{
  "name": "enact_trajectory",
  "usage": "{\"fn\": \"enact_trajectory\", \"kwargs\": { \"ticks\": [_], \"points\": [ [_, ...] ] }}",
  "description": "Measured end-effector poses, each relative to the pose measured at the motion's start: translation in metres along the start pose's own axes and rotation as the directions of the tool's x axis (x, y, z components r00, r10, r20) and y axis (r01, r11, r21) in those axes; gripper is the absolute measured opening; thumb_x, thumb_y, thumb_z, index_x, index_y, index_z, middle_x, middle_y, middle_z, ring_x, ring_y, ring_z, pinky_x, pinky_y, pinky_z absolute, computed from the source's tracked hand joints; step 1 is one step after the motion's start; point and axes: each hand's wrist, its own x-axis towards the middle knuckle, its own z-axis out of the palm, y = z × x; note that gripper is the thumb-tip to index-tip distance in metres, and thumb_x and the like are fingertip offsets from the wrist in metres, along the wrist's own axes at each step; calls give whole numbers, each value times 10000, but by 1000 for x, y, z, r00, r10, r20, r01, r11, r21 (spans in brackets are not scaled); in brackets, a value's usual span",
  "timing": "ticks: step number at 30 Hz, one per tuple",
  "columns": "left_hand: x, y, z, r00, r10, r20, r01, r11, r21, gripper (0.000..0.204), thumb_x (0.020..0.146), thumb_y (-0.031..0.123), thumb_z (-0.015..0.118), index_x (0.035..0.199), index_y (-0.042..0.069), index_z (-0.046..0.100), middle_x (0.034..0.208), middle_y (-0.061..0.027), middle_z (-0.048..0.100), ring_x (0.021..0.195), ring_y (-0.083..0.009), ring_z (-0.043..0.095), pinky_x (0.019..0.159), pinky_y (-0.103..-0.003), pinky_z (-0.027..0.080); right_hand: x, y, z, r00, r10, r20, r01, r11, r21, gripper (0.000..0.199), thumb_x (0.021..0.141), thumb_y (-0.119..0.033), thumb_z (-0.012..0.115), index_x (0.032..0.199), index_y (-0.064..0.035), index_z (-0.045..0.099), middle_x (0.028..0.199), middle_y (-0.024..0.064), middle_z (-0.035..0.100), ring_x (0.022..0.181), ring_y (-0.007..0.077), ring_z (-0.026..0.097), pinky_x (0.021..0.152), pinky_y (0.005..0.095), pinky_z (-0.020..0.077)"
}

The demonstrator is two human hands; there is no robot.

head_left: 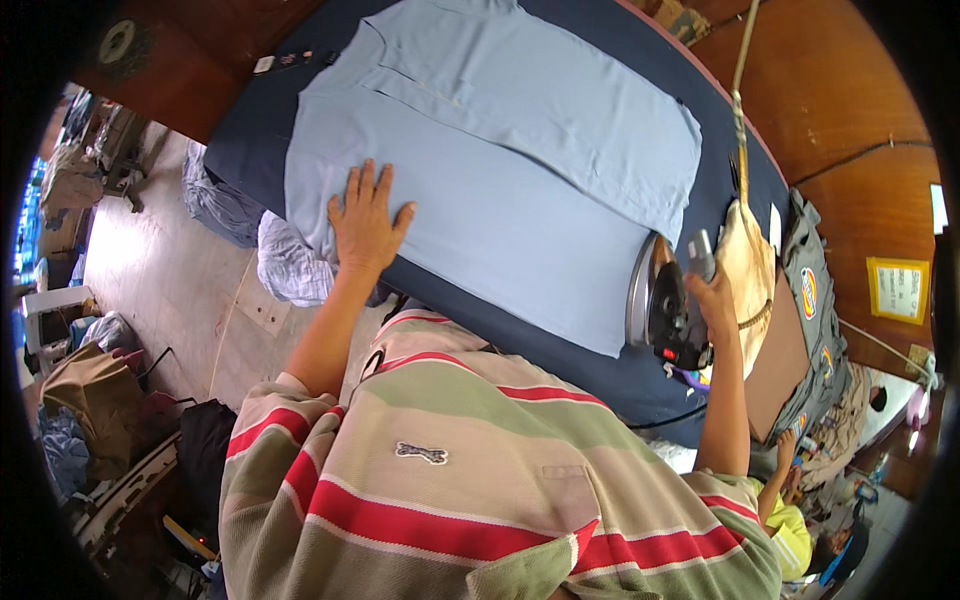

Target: The person irons the sleeves and main body of a light-blue shirt using a steam iron, then lifts the shirt and places it onto a stack of similar garments.

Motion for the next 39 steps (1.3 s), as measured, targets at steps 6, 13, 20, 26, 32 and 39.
{"fn": "enact_trajectory", "kwargs": {
  "ticks": [6,13,20,26,32,39],
  "points": [
    [3,-12,10,998,-36,-56,33,998,-54,572,852,475,516,1333,173,451,1446,-81,335,1333,-274,295,995,-569,226,-15,-17,24,998,13,63,-11,999,-31,829,710,-177,697,1353,124,269,994,152,570,749,187,565,682,315,474],
    [110,-123,-11,882,-440,-168,419,896,-145,485,835,444,554,1231,165,541,1251,-69,521,1171,-254,475,952,-515,313,0,-134,83,983,-164,-78,139,957,-254,574,767,-406,661,1018,102,567,785,156,633,701,227,592,667,346,470],
    [154,-136,3,901,-424,-91,399,892,-213,298,838,410,565,958,144,623,999,-21,600,986,-221,549,852,-445,353,78,-292,173,892,-429,142,451,820,-354,608,798,-501,624,948,87,604,748,209,616,697,244,602,666,371,465],
    [165,-136,9,895,-388,-219,334,910,-247,206,838,354,581,875,155,621,889,-4,647,880,-209,576,830,-409,350,148,-393,258,695,-587,416,719,542,-435,629,805,-539,591,919,79,613,816,284,627,783,388,631,725,388,487],
    [170,-143,10,896,-386,-221,321,905,-279,146,803,292,625,788,147,623,801,0,648,814,-203,580,818,-391,347,185,-434,328,730,-494,473,684,534,-497,647,825,-597,532,933,32,638,787,217,651,782,347,647,736,386,479],
    [169,-149,8,871,-388,-301,299,905,-301,147,787,254,643,706,143,592,743,2,628,762,-197,576,801,-358,343,179,-437,332,638,-569,519,769,432,-471,618,822,-567,551,878,42,642,814,249,638,814,378,630,748,389,475]
  ]
}}
